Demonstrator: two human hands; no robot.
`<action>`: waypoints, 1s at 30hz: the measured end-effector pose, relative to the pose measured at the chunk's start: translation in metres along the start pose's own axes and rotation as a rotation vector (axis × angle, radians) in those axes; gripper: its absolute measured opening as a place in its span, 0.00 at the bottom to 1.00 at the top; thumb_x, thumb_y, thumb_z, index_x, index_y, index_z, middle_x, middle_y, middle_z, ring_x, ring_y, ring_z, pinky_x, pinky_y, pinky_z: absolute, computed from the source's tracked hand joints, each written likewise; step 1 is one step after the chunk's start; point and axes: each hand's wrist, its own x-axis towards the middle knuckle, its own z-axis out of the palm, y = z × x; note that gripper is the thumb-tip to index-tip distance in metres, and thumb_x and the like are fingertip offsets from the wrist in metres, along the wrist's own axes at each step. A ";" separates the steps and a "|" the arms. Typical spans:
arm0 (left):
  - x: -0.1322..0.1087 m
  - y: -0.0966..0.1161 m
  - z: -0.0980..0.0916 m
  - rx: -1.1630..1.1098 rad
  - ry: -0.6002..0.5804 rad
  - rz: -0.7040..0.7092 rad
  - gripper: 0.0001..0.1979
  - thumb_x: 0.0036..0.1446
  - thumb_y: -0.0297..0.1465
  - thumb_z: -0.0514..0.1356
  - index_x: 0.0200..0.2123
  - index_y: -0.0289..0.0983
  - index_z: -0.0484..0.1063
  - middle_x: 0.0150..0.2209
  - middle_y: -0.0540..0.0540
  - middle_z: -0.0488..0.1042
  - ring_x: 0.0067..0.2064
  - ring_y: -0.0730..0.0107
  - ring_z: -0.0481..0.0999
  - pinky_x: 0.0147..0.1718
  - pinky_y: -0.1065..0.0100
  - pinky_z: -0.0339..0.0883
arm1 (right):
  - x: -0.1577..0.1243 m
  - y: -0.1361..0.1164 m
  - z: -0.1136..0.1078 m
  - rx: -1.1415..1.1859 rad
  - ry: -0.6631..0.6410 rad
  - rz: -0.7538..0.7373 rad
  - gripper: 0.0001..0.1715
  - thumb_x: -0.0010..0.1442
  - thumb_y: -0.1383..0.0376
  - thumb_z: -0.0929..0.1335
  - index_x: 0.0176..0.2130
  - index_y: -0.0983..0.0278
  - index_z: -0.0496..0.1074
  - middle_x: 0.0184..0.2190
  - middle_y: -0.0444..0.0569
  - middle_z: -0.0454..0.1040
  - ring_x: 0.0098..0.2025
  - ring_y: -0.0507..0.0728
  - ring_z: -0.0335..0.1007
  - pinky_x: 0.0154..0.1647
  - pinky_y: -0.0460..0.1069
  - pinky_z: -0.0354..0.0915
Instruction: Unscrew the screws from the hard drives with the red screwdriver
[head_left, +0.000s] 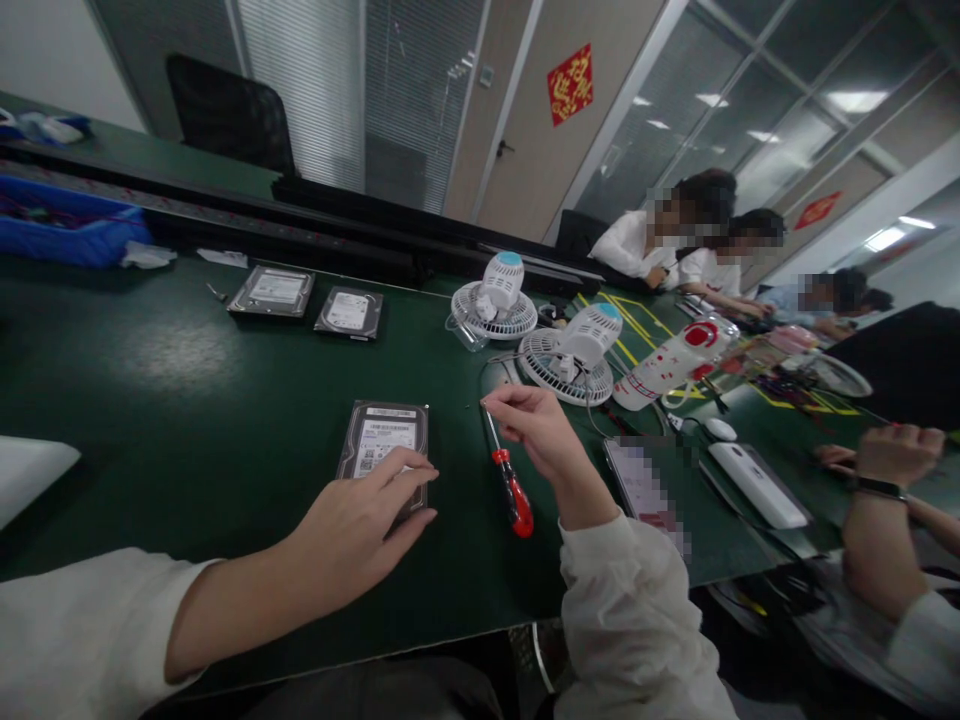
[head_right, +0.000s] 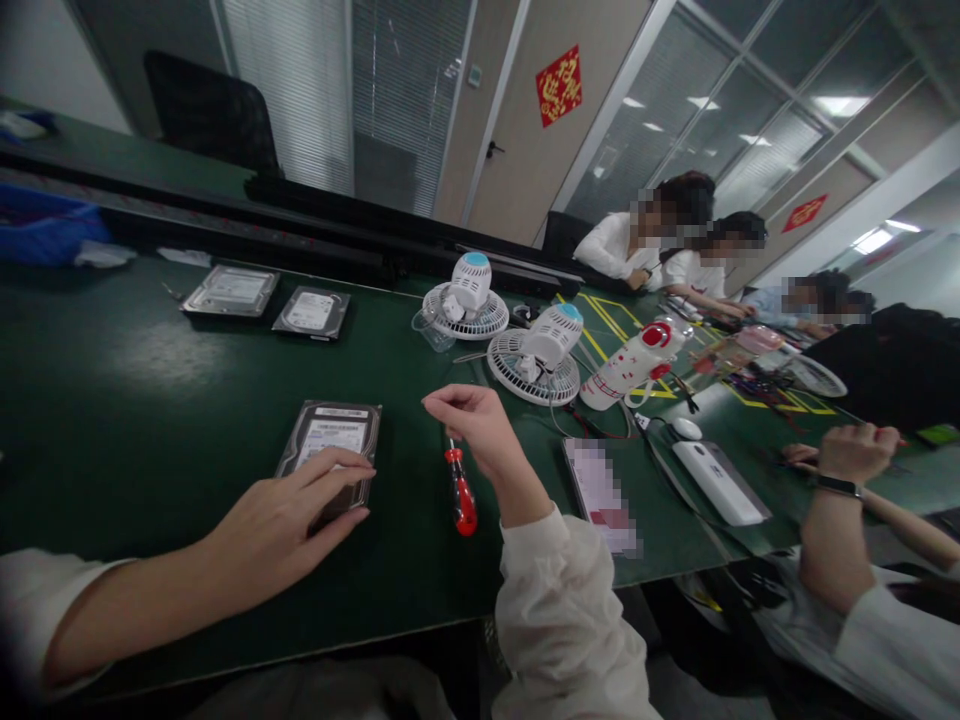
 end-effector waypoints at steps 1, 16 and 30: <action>0.000 -0.001 -0.001 -0.083 0.027 -0.001 0.12 0.68 0.30 0.59 0.53 0.36 0.72 0.52 0.41 0.77 0.41 0.62 0.81 0.32 0.64 0.77 | -0.010 -0.003 0.004 0.104 -0.029 0.032 0.16 0.51 0.53 0.76 0.31 0.63 0.78 0.25 0.41 0.67 0.24 0.46 0.51 0.23 0.44 0.49; 0.002 0.013 -0.014 -0.655 0.307 0.061 0.05 0.64 0.24 0.65 0.42 0.39 0.77 0.39 0.50 0.74 0.34 0.77 0.74 0.28 0.77 0.69 | -0.083 0.011 0.087 0.892 -0.301 0.384 0.15 0.47 0.60 0.82 0.28 0.65 0.79 0.22 0.40 0.63 0.23 0.44 0.46 0.20 0.41 0.41; 0.004 0.010 -0.010 -0.733 0.341 0.115 0.09 0.61 0.20 0.67 0.40 0.39 0.82 0.37 0.49 0.80 0.36 0.75 0.80 0.30 0.76 0.72 | -0.088 0.012 0.083 0.825 -0.292 0.365 0.14 0.46 0.60 0.82 0.27 0.65 0.80 0.18 0.39 0.66 0.20 0.43 0.51 0.21 0.43 0.41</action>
